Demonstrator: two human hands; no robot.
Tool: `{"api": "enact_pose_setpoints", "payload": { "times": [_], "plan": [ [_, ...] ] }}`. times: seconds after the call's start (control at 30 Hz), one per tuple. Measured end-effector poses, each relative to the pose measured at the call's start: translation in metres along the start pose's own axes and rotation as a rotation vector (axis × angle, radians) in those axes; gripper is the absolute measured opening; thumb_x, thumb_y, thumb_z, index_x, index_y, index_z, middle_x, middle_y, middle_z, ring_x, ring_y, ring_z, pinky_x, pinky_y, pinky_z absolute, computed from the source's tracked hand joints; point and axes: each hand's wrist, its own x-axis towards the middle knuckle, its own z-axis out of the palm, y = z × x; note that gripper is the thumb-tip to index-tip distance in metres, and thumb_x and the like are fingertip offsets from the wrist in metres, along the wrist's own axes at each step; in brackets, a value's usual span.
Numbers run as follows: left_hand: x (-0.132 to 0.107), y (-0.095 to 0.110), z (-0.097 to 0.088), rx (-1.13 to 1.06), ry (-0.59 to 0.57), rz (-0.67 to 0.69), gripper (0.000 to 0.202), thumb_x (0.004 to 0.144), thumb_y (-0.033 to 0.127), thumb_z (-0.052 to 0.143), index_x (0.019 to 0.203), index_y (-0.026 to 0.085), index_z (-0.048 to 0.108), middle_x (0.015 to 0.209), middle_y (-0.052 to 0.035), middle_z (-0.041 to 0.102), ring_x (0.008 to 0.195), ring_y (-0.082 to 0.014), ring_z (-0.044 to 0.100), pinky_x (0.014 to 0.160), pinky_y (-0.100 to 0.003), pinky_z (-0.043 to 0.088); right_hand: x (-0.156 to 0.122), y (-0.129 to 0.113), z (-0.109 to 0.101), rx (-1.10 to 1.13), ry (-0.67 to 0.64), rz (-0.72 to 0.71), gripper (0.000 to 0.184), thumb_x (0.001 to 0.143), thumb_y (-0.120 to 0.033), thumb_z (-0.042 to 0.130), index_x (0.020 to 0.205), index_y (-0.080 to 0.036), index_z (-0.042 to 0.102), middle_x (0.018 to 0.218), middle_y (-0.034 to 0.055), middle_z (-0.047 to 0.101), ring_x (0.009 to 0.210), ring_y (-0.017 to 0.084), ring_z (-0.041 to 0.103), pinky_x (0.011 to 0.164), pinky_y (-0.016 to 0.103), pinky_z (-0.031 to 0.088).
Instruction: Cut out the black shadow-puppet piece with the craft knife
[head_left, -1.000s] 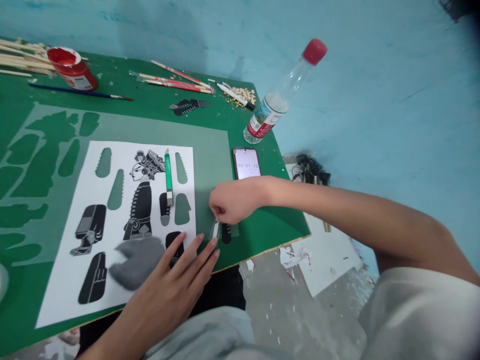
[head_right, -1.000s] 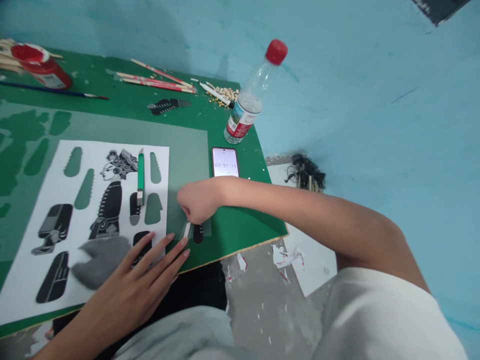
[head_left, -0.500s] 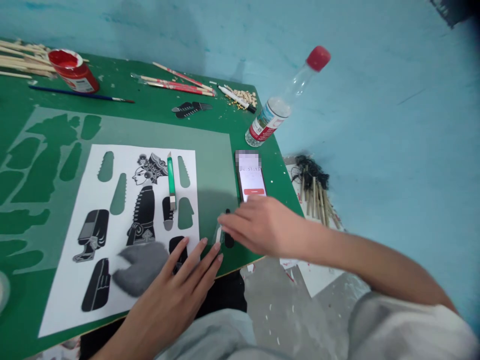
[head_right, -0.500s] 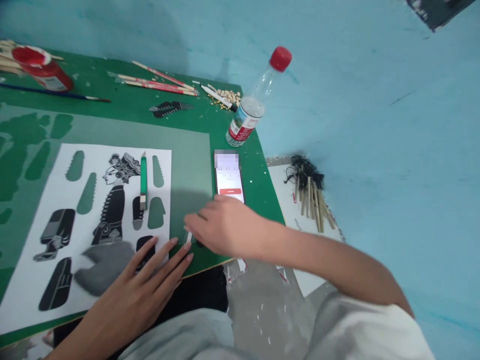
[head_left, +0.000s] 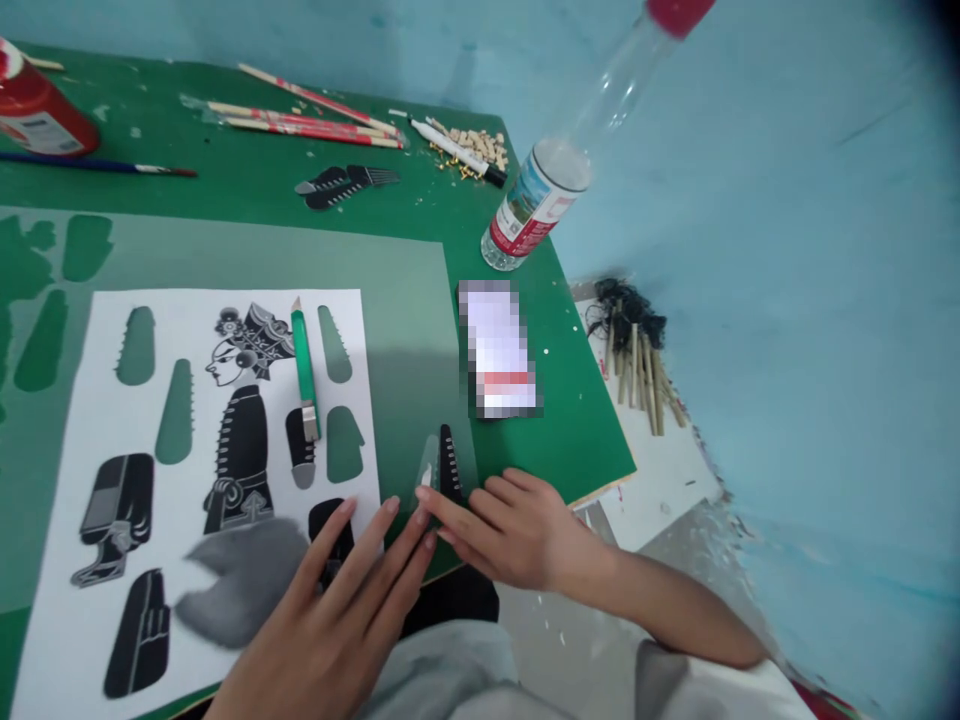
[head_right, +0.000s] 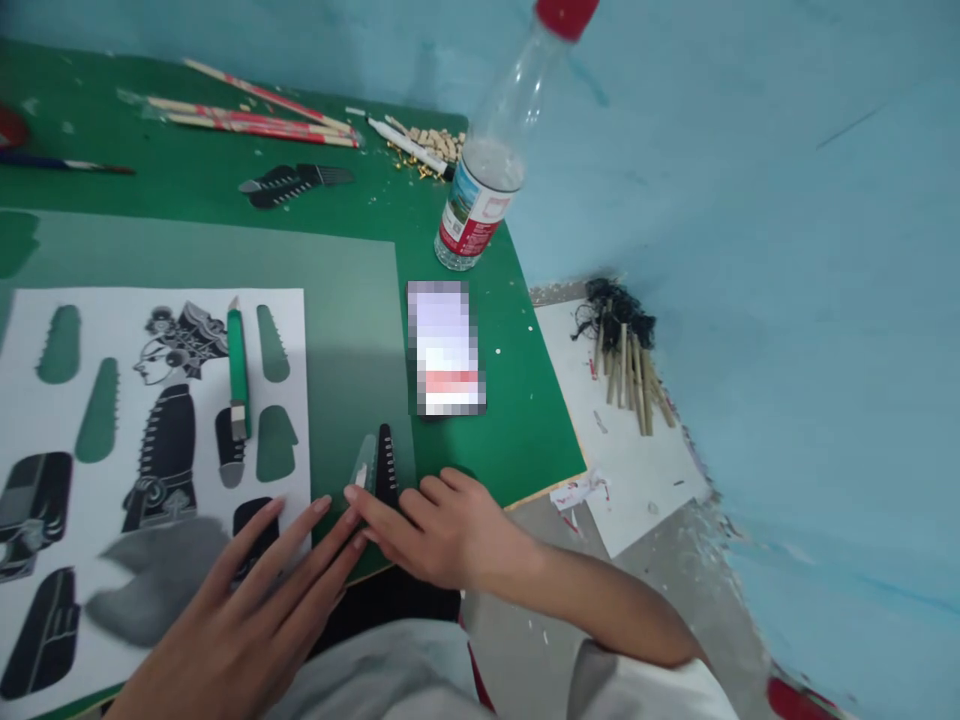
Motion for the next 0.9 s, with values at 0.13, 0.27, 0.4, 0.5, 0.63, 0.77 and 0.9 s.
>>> {"api": "enact_pose_setpoints", "payload": {
  "times": [0.13,0.27,0.4,0.5,0.63,0.77,0.9],
  "plan": [
    [0.003,0.0,-0.004,-0.007,-0.004,-0.009,0.05,0.106,0.023,0.044,0.152,0.008,0.058,0.166,-0.016,0.052,0.168,-0.0384,0.014,0.137,-0.062,0.004,-0.001,0.002,0.003,0.009,-0.005,-0.002,0.038,0.113,-0.031,0.048,0.138,-0.014,0.072,0.066,-0.0034,0.059,0.058,0.015,0.049,0.057,0.036,0.033],
    [0.003,-0.001,-0.005,-0.017,-0.001,-0.017,0.048,0.108,0.026,0.046,0.151,0.009,0.059,0.166,-0.0147,0.051,0.168,-0.0377,0.016,0.138,-0.062,0.005,-0.002,0.002,0.005,0.018,-0.032,0.024,0.04,0.112,-0.028,0.048,0.14,-0.011,0.07,0.067,-0.0025,0.061,0.057,0.015,0.05,0.056,0.036,0.033],
    [0.0,0.001,-0.003,-0.042,0.002,-0.034,0.048,0.107,0.028,0.049,0.151,0.013,0.06,0.166,-0.0119,0.053,0.168,-0.0357,0.017,0.138,-0.062,0.005,-0.001,0.002,0.006,0.019,-0.05,0.022,0.04,0.111,-0.029,0.051,0.141,-0.009,0.069,0.066,-0.0024,0.061,0.057,0.016,0.051,0.054,0.036,0.034],
    [0.001,0.007,0.0,-0.033,0.012,-0.059,0.049,0.104,0.03,0.057,0.15,0.012,0.061,0.163,-0.0147,0.056,0.168,-0.037,0.019,0.138,-0.063,0.008,0.0,0.002,0.007,0.019,-0.039,0.01,0.04,0.11,-0.028,0.052,0.14,-0.007,0.069,0.066,-0.0021,0.062,0.057,0.016,0.052,0.054,0.036,0.034],
    [0.004,0.016,0.007,0.044,0.035,-0.049,0.054,0.102,0.031,0.062,0.147,0.002,0.059,0.156,-0.0235,0.06,0.167,-0.0389,0.02,0.137,-0.064,0.011,0.0,0.002,0.009,0.029,-0.015,0.005,0.04,0.11,-0.027,0.05,0.138,-0.005,0.07,0.066,-0.0016,0.062,0.057,0.016,0.053,0.054,0.036,0.036],
    [0.001,0.018,0.013,0.06,-0.05,-0.044,0.058,0.102,0.026,0.053,0.155,0.001,0.051,0.165,-0.0214,0.051,0.168,-0.0367,0.018,0.139,-0.061,0.008,0.0,0.002,0.012,0.036,0.0,0.019,0.041,0.11,-0.027,0.049,0.139,-0.006,0.069,0.066,-0.0011,0.063,0.057,0.016,0.052,0.054,0.036,0.035],
    [-0.003,0.017,0.013,0.061,-0.085,-0.04,0.063,0.099,0.021,0.05,0.158,-0.001,0.047,0.168,-0.0241,0.045,0.167,-0.0397,0.019,0.138,-0.06,0.009,0.001,0.004,0.013,0.087,0.044,0.042,0.04,0.108,-0.026,0.051,0.138,-0.006,0.069,0.066,-0.0016,0.064,0.056,0.016,0.053,0.053,0.037,0.036]
  ]
}}
